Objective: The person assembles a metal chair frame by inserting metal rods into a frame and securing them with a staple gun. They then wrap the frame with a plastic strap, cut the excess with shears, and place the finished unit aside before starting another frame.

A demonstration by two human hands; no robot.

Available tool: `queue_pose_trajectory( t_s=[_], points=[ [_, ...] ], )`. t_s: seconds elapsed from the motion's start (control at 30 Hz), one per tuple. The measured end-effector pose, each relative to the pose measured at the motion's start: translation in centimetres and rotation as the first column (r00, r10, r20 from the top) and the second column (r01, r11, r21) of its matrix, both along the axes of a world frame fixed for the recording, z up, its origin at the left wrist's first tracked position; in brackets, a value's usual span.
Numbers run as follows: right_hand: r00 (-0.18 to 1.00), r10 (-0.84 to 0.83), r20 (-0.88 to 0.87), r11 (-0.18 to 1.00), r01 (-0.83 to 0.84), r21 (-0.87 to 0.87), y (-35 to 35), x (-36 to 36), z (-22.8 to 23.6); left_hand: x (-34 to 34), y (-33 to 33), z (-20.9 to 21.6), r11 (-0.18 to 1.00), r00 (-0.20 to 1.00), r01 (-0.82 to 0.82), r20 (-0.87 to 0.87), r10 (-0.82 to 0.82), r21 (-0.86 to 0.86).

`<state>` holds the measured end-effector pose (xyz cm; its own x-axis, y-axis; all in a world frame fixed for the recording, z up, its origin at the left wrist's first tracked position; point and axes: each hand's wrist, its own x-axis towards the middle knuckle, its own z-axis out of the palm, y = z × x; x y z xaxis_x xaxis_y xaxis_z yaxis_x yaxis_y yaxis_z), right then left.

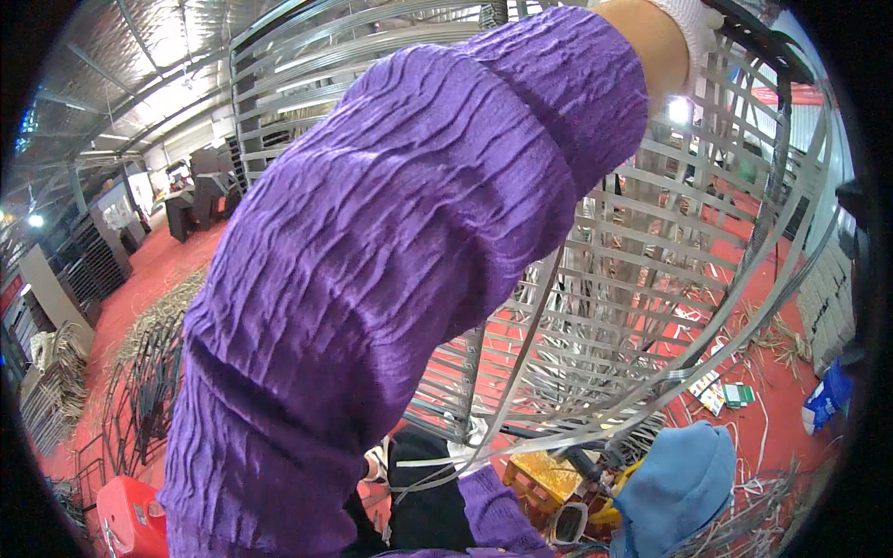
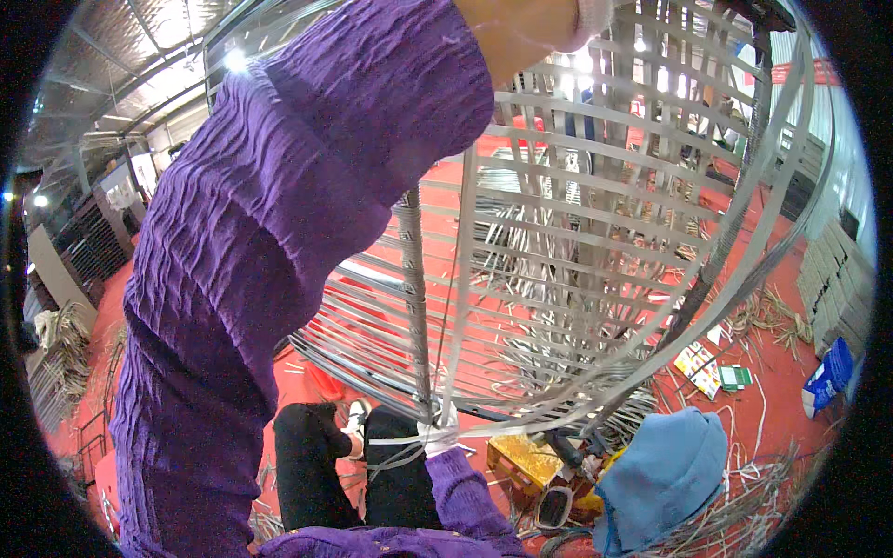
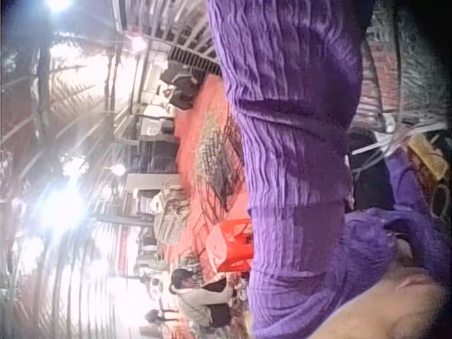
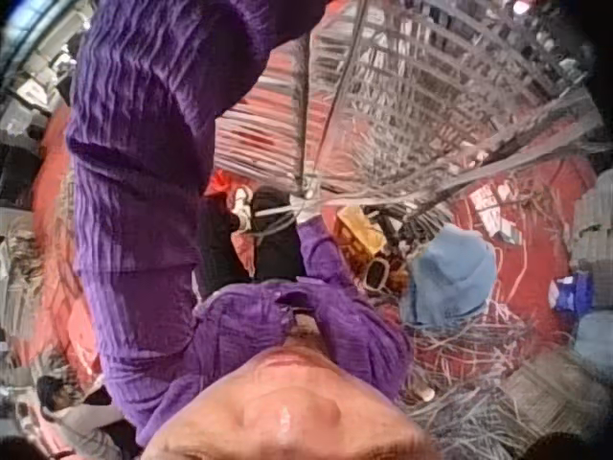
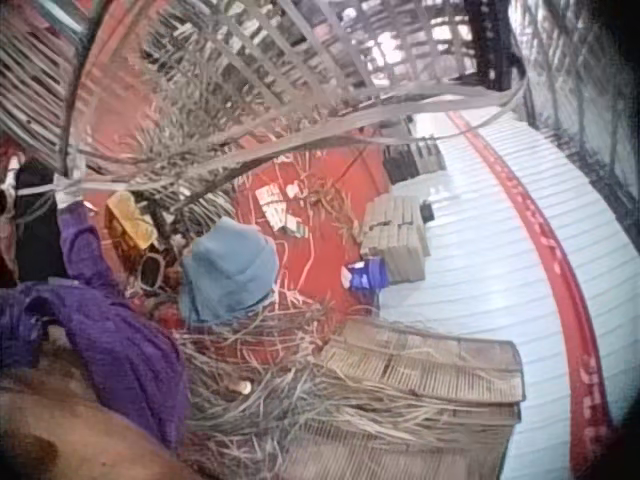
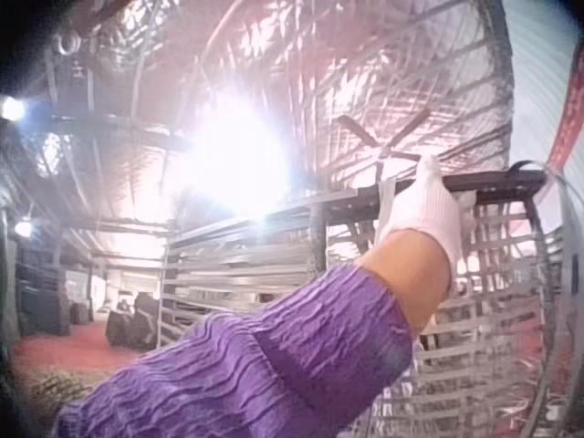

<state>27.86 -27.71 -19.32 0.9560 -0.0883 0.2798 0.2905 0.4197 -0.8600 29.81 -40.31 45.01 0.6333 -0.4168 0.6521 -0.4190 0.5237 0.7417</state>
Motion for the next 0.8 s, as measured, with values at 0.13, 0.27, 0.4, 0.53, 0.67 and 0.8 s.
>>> queue_pose_trajectory(
  t_s=[0.13, 0.27, 0.4, 0.53, 0.67, 0.8],
  points=[
    [0.923, 0.358, -0.142, 0.917, -0.319, 0.238, -1.4, -3.0, -3.1, -0.1, 1.4, -2.8, 0.983, 0.985, -0.162, 0.079, 0.155, 0.091],
    [0.955, 0.296, 0.021, 0.9, -0.272, -0.34, -1.6, -4.3, -6.4, -2.4, 4.6, -6.2, 0.827, 0.86, -0.506, 0.072, 0.505, 0.246],
    [0.834, 0.54, -0.111, 0.842, -0.535, 0.073, -2.0, -3.4, -7.5, -4.0, 7.9, -5.8, 0.841, 0.801, -0.539, 0.338, 0.495, 0.044],
    [0.844, 0.512, -0.161, 0.759, -0.532, -0.375, -3.7, -5.7, -5.7, -5.4, 7.5, -4.4, 0.837, 0.838, -0.538, 0.037, 0.544, -0.099],
    [0.925, 0.315, 0.214, 0.555, 0.003, -0.832, -6.9, -12.3, -1.8, -5.9, 7.5, -4.9, 0.964, 0.972, -0.237, -0.021, 0.236, -0.117],
    [0.783, -0.583, -0.219, 0.794, 0.49, -0.361, -13.6, -17.5, 2.4, -5.3, 5.6, -5.9, 0.933, 0.936, -0.342, 0.047, 0.349, -0.115]
  ],
)
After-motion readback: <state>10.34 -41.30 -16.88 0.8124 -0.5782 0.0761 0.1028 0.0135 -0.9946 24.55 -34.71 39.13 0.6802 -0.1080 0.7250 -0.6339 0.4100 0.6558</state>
